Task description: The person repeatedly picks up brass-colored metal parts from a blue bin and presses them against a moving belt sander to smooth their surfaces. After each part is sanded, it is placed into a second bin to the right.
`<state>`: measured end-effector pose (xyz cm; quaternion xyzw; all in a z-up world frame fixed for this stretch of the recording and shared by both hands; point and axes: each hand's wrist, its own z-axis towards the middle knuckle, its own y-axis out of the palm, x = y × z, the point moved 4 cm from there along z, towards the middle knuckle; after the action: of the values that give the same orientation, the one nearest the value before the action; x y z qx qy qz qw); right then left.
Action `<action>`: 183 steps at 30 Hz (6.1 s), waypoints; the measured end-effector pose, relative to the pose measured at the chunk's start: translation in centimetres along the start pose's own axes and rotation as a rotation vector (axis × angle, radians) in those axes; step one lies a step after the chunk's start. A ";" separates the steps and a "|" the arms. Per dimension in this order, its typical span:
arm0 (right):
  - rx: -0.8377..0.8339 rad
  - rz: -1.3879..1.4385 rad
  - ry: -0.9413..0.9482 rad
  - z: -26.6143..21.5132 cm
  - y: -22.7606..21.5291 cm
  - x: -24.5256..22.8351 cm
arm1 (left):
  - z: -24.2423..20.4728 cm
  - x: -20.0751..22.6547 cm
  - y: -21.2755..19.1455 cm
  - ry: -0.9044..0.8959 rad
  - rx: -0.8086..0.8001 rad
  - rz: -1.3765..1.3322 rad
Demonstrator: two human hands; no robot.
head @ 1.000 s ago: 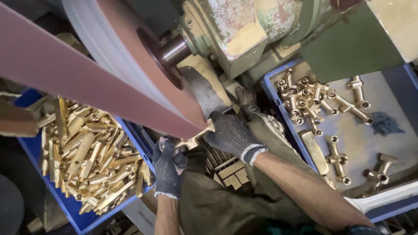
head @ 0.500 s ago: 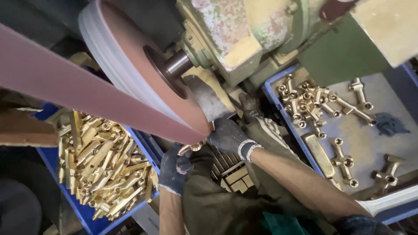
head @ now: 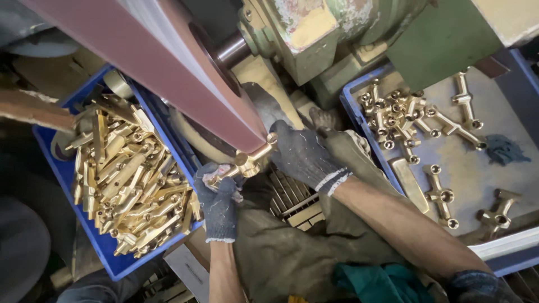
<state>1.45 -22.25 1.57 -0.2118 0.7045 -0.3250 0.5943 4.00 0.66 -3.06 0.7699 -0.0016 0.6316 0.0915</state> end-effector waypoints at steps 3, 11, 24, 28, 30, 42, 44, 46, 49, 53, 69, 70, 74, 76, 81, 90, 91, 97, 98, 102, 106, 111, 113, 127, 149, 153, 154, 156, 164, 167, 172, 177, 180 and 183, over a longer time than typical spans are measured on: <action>-0.086 0.028 0.092 0.5 0.5 0.6 | 0.9 -1.0 0.0 -0.108 -0.012 -0.127; -0.119 0.078 0.120 2.3 3.5 3.3 | 4.0 -4.1 -1.0 -0.618 -0.043 -0.334; -0.168 1.790 0.584 -14.9 0.3 -0.7 | -16.6 4.9 2.6 0.226 -0.098 0.596; -0.386 0.943 0.122 -18.9 -1.8 0.7 | -17.9 4.4 0.5 0.293 0.024 0.755; -0.615 1.526 0.338 -19.3 -1.4 -0.6 | -17.1 2.8 -0.3 -0.120 0.103 0.537; -0.075 0.213 -0.090 -13.7 -7.5 0.1 | -13.2 2.6 2.8 -0.227 -0.124 -0.139; 0.156 0.047 -0.530 -11.0 -7.7 0.8 | -10.5 3.0 3.6 0.015 -0.165 -0.051; 0.165 -0.075 -0.507 -7.1 -7.3 2.4 | -5.9 4.3 3.9 0.485 -0.072 0.562; -0.119 0.607 0.043 -1.9 -4.1 4.5 | -0.8 1.7 6.5 -0.153 0.013 0.263; -0.117 0.663 0.120 0.0 -3.1 5.9 | -1.0 0.5 7.9 -0.282 0.119 -0.013; -0.238 0.908 0.660 3.3 1.3 10.4 | 2.4 -5.5 7.7 -0.595 0.195 -0.398; -0.237 0.911 0.644 3.2 1.2 10.1 | 2.3 -5.5 7.5 -0.599 0.203 -0.399; -0.221 0.847 0.453 1.3 -0.5 8.4 | 0.5 -2.9 6.9 -0.459 0.150 -0.324; -0.192 0.846 0.244 0.3 -1.3 7.2 | -0.6 -0.3 6.7 -0.317 0.082 -0.217; 0.197 0.196 -0.536 -1.1 -4.4 4.8 | -1.6 2.9 7.5 -0.261 0.143 -0.111; -0.216 0.645 0.388 1.7 -1.1 7.2 | 1.3 -3.4 7.2 -0.455 0.172 -0.320; -0.233 0.699 0.439 1.9 -0.7 7.7 | 1.4 -4.1 6.9 -0.485 0.169 -0.355; -0.278 0.754 0.615 2.3 0.8 9.4 | 2.0 -3.7 6.6 -0.601 0.066 -0.403; -0.271 0.777 0.596 1.7 0.2 8.9 | 1.2 -2.3 6.3 -0.567 0.045 -0.268; -0.246 0.714 0.011 -4.6 -5.2 3.5 | -5.4 3.3 5.1 -0.357 -0.090 0.090; 0.204 -0.004 -0.547 -9.4 -8.6 -2.1 | -10.2 3.5 3.8 -0.204 -0.095 0.074; -0.024 -0.297 -0.216 -8.6 -6.2 -2.1 | -9.9 2.9 1.4 0.194 -0.132 0.200; 0.008 -0.047 -0.139 -5.4 -4.3 -1.8 | -7.2 3.1 1.0 0.282 -0.109 0.238; -0.186 -0.006 0.188 1.3 1.5 1.2 | 1.4 -1.2 0.6 -0.505 0.106 -0.260; -0.054 0.095 0.134 0.9 2.5 2.1 | 1.6 -3.5 -0.3 -0.486 0.004 -0.317; -0.020 0.044 0.028 0.2 0.9 0.7 | -0.1 -1.4 0.7 -0.259 -0.071 -0.291; -0.010 0.027 0.023 0.3 0.8 0.5 | 0.0 -1.0 0.8 -0.207 -0.080 -0.269; 0.006 -0.007 0.014 0.3 0.9 0.4 | -0.1 -0.6 1.1 -0.176 -0.087 -0.274; -0.126 0.120 0.193 1.2 3.4 3.1 | 2.0 -3.8 -0.6 -0.532 0.044 -0.231; -0.081 0.126 0.174 2.0 4.9 4.3 | 3.2 -5.2 -1.5 -0.618 0.011 -0.330; -0.207 0.242 0.281 2.1 4.6 4.7 | 4.0 -4.9 -0.9 -0.772 -0.025 -0.441; -0.146 0.232 -0.143 -3.4 -1.2 1.1 | -4.5 1.4 0.2 -0.364 0.012 -0.346; -0.030 0.162 -0.252 -9.1 -4.2 -1.4 | -11.0 4.1 -0.1 -0.135 -0.058 0.082; -0.210 0.184 0.129 -13.1 -5.5 -1.4 | -14.2 4.1 -0.3 -0.085 -0.112 -0.013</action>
<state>-11.50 -22.46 7.56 -0.1860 0.7879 -0.2068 0.5494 -8.97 3.48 3.56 0.7897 -0.0359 0.5965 0.1385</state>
